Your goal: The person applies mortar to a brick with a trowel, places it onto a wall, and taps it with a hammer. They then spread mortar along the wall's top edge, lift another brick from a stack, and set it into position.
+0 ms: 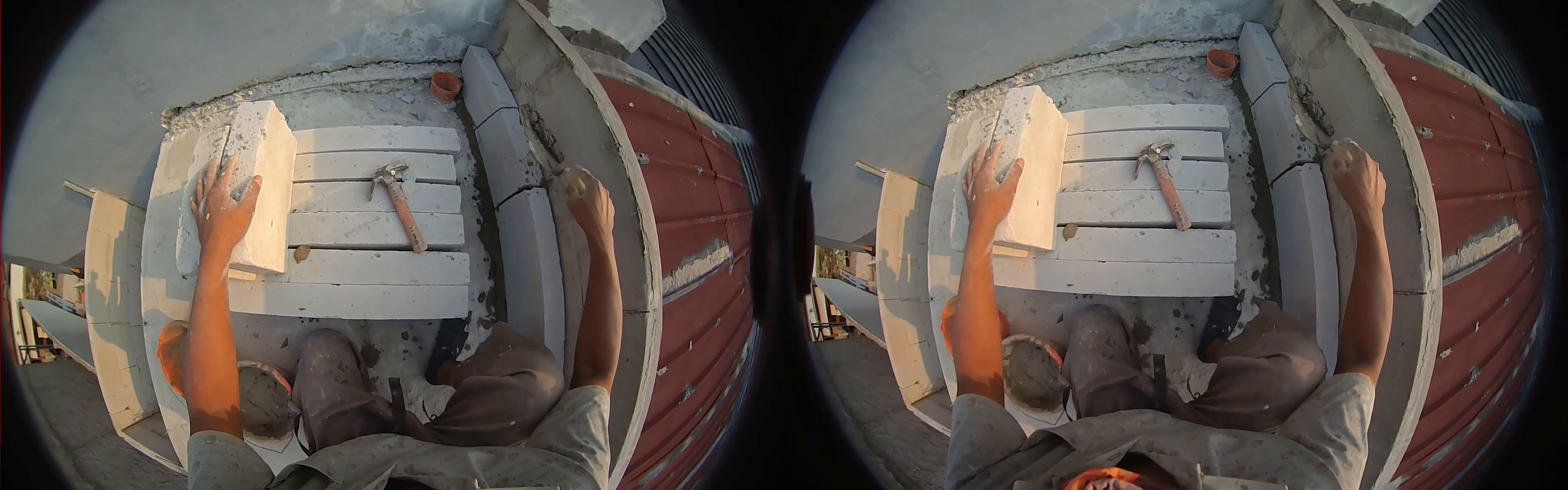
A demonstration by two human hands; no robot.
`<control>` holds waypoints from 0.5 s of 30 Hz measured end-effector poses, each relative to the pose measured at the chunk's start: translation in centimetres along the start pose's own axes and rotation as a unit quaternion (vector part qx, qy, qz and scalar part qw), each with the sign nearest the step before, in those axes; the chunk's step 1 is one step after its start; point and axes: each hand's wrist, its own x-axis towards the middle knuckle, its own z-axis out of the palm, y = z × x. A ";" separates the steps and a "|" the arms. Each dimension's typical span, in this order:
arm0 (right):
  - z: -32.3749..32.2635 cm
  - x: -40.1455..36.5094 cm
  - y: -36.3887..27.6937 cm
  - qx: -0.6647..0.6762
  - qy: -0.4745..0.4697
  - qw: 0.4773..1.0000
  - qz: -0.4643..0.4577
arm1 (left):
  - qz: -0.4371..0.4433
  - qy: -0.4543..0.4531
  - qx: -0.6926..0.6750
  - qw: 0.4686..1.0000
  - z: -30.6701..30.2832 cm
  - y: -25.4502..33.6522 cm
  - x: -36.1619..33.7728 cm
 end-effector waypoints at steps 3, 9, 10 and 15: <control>-4.5 3.5 -2.1 0.223 -0.162 0.959 0.063 | -0.003 -0.003 0.005 1.000 0.3 -0.2 0.0; 4.3 10.4 0.4 0.524 -0.210 0.797 0.217 | -0.002 -0.001 0.000 1.000 0.1 -0.3 0.1; 6.4 11.6 1.4 0.466 -0.223 0.825 0.229 | -0.001 0.002 -0.003 1.000 0.2 -0.2 0.0; 7.2 12.4 -0.2 0.453 -0.132 0.854 0.218 | -0.010 -0.001 0.001 1.000 0.0 0.0 0.1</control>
